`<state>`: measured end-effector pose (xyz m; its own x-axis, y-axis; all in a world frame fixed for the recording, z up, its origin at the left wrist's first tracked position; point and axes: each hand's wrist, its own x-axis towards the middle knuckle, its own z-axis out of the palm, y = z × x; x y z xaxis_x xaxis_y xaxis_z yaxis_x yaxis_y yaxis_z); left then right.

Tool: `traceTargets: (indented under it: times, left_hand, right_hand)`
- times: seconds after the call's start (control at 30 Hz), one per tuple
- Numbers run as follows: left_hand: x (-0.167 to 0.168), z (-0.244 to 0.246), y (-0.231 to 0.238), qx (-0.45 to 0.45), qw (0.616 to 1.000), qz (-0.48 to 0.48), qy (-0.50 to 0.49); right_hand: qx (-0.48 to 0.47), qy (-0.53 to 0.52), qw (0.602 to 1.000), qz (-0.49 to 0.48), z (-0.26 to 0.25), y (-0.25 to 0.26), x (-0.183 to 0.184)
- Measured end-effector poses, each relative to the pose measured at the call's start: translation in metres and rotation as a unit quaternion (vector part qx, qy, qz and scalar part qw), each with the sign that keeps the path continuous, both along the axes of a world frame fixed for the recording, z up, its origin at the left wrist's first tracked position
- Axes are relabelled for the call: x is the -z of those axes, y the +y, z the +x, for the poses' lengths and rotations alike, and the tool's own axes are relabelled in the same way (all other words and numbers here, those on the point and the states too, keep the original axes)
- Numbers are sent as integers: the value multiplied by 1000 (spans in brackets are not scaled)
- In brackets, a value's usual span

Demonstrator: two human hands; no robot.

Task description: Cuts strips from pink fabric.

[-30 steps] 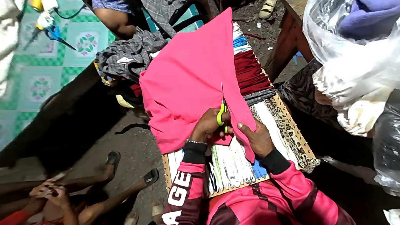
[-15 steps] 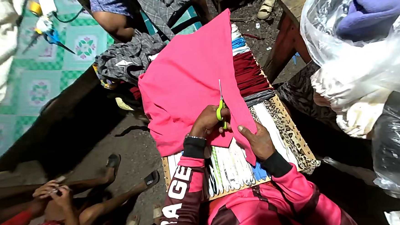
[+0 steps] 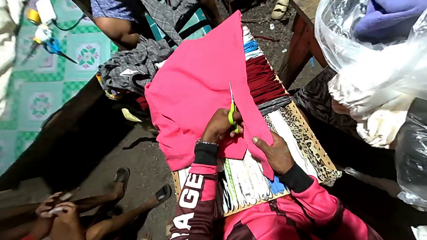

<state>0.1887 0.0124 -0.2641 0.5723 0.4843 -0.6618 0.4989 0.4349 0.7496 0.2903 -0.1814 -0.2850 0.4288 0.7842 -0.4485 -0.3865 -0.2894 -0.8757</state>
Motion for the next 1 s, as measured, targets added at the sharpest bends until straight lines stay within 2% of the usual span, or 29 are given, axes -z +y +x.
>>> traceTargets:
  times: [0.27, 0.53, 1.0]
  left_hand:
    - [-5, 13, 23, 29, 1000, 9, -5]
    - [1, 20, 14, 12, 1000, 13, -8]
    - [-6, 15, 20, 34, 999, 34, -17]
  right_hand:
    - [11, -10, 1000, 13, 3, -1, -6]
    - [15, -6, 1000, 10, 7, -2, -8]
    - [18, 11, 999, 39, 5, -9, -8]
